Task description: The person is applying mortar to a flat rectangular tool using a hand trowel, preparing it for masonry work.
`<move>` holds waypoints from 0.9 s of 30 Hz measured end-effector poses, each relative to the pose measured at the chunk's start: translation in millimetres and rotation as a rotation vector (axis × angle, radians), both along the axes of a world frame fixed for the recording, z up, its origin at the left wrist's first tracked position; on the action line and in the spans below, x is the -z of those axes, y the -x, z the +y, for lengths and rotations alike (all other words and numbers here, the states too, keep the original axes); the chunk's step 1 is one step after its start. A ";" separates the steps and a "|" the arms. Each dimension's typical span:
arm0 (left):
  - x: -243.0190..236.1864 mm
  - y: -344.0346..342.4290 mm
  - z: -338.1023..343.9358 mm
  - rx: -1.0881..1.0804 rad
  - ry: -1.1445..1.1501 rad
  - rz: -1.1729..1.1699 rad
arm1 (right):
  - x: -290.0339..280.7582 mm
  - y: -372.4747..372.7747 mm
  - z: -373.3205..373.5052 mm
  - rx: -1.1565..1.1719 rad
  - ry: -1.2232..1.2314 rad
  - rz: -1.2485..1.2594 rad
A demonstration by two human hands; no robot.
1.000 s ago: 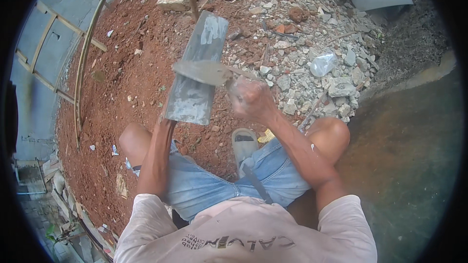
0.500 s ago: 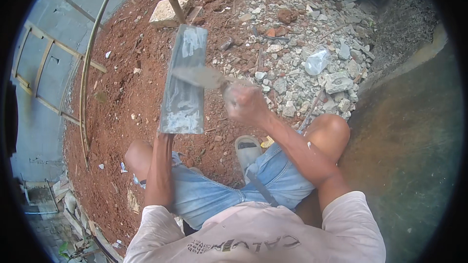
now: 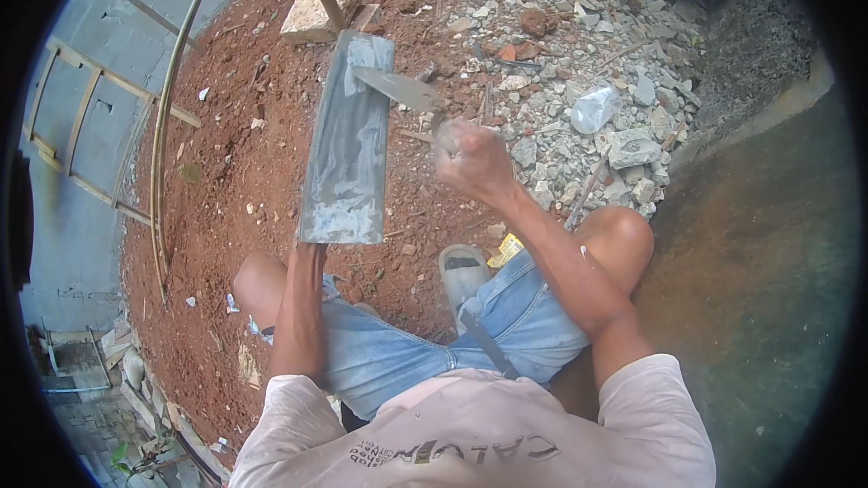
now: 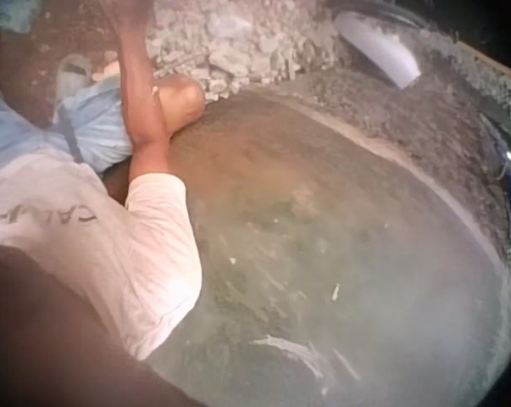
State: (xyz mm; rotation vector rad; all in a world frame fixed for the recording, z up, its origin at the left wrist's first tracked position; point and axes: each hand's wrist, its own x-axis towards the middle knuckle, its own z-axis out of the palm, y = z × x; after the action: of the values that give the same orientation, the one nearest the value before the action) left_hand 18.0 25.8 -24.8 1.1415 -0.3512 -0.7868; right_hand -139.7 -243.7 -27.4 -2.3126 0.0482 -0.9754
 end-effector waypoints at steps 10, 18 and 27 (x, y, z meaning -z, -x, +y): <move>-1.3 -0.7 3.5 -0.006 0.003 -0.010 | -6.1 29.0 27.0 -0.182 0.125 0.086; 1.5 -1.8 5.6 -0.004 -0.003 -0.015 | 2.7 31.0 30.2 -0.165 0.110 0.030; -2.4 13.4 -7.6 0.058 -0.030 -0.054 | -14.2 -2.2 5.4 -0.099 0.105 -0.064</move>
State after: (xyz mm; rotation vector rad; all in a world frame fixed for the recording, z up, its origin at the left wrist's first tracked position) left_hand 4.6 18.2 -22.4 1.1866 -0.4199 -0.8159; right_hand -137.4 -238.4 -13.2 -2.3519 -0.1459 -1.0222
